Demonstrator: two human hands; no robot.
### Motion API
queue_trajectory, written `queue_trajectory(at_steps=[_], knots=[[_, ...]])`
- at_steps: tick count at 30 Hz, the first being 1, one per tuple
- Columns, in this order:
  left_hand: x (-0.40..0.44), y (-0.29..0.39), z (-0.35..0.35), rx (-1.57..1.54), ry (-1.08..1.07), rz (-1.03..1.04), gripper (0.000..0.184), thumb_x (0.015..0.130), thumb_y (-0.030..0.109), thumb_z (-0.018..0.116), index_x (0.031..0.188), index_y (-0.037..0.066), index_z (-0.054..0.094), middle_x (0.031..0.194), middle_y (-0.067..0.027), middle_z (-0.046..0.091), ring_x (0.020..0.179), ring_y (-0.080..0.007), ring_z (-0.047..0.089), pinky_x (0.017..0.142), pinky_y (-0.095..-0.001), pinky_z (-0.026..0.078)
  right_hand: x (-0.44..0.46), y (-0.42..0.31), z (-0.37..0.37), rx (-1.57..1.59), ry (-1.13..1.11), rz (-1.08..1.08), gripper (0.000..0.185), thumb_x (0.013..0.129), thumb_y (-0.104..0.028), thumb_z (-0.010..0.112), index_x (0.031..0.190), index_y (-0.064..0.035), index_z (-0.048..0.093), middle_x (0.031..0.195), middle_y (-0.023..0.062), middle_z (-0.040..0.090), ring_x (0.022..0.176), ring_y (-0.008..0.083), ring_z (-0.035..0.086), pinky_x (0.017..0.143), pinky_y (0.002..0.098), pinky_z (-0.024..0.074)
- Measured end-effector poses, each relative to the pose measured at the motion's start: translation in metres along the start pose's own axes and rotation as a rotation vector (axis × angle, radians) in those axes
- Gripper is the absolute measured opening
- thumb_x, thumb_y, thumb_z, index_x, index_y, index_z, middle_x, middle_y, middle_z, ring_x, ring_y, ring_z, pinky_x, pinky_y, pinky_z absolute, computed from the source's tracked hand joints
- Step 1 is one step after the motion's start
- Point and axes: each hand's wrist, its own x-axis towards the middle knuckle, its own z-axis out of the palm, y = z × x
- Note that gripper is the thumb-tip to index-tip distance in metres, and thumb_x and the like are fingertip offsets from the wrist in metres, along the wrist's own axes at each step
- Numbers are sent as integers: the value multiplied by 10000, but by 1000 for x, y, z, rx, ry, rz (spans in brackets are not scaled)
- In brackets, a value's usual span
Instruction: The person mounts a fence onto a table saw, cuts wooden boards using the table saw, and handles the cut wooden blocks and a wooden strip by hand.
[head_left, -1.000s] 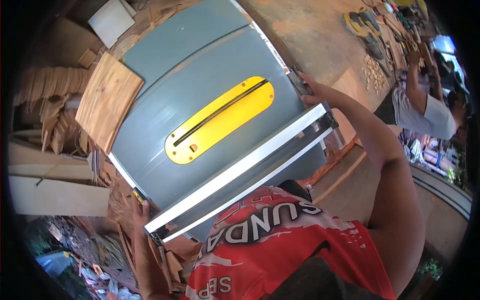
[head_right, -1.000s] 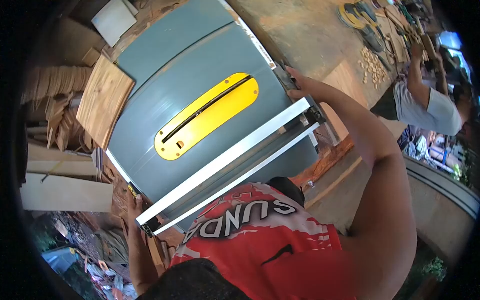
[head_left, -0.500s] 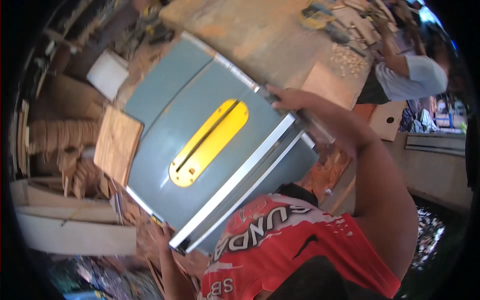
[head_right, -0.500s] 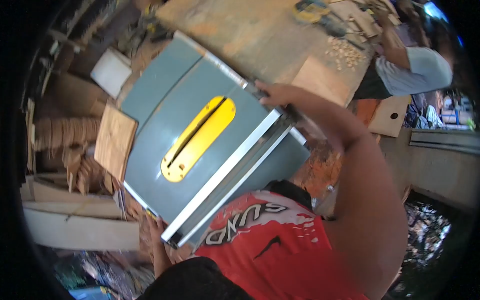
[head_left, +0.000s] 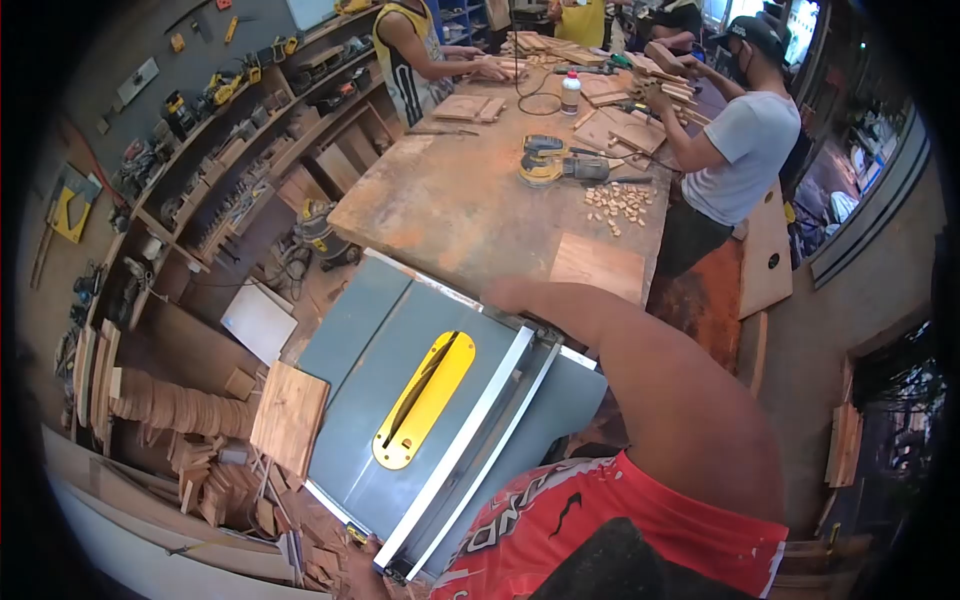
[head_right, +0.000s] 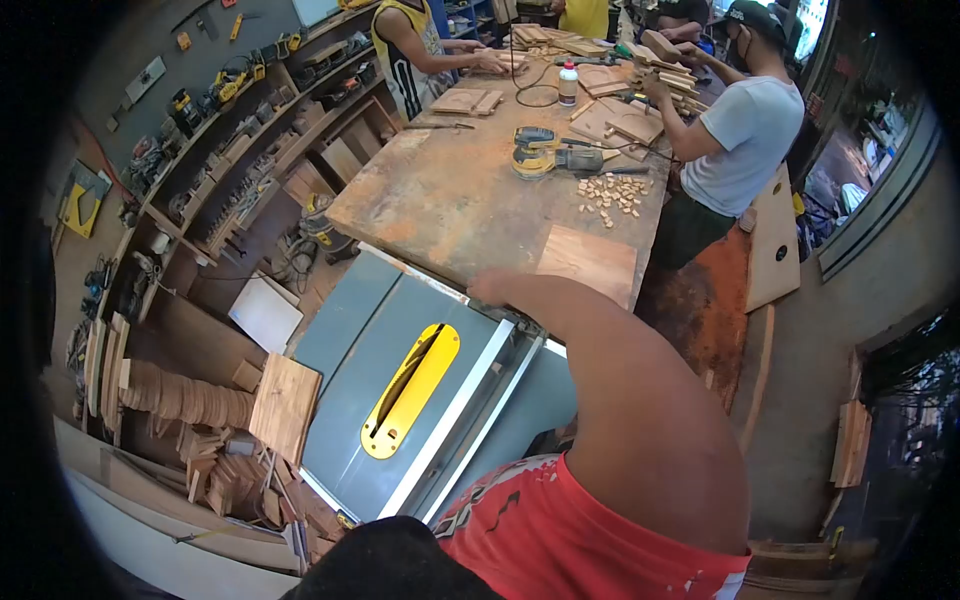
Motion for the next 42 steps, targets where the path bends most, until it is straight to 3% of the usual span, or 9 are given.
queue_trajectory(at_steps=[4,7,9,11,13,15,22,29,42], knots=[[30,-28,24,-80,-80,43,649,777,552,682,995,-60,675,879,-253,692,902,-392,679,780,-478,509,0,-7,-4,-22,-41,51,278,931,-219,506,1141,-139,670,1244,83,589,1215,288,538,980,414,486],[16,-20,12,-130,-108,-4,608,794,506,689,1009,-62,670,896,-247,696,885,-366,687,778,-452,513,5,-15,-9,18,-75,217,278,927,-213,511,1114,-128,698,1273,78,596,1187,291,565,969,415,496],[4,-34,23,-284,-133,81,506,898,420,622,1068,-56,649,950,-199,702,884,-298,681,783,-409,507,5,-15,-13,-62,-97,119,293,917,-209,516,1141,-113,679,1250,118,610,1165,319,576,966,433,486],[-14,-57,56,-1247,-97,-8,408,991,334,520,1154,-28,613,1012,-133,672,925,-242,641,792,-373,492,5,-10,-18,-148,-114,31,313,908,-205,521,1167,-99,659,1227,158,624,1142,347,587,964,452,476],[-20,-91,81,-1135,-154,113,385,1033,315,445,1222,3,566,1063,-97,627,949,-221,609,797,-361,486,15,-3,6,2,81,177,265,905,-173,536,1079,-90,717,1200,126,648,1173,311,580,957,424,502],[-64,-88,117,-1145,245,149,456,1016,397,476,1257,16,541,1110,-107,628,994,-240,621,832,-388,501,33,11,31,37,79,198,259,902,-177,544,1067,-81,718,1198,133,647,1175,316,578,954,425,502],[-177,-19,131,-1667,-159,-463,530,994,468,488,1282,25,520,1147,-110,622,1023,-253,626,848,-411,514,26,21,14,-49,-158,56,382,779,-120,668,1161,-116,655,1259,166,572,1178,357,546,971,457,469],[-191,-28,138,-1550,-233,-579,670,938,587,517,1333,47,483,1188,-112,621,1067,-285,632,850,-448,537,29,27,28,-106,-93,50,522,737,-264,762,1220,-138,607,1296,152,514,1181,355,526,971,465,472],[-186,-4,98,-1426,-259,-543,713,936,609,503,1368,43,464,1235,-103,605,1080,-276,621,859,-393,532,20,27,18,-88,-114,12,518,681,-215,820,1140,-91,614,1211,127,593,1176,339,544,947,456,482]])
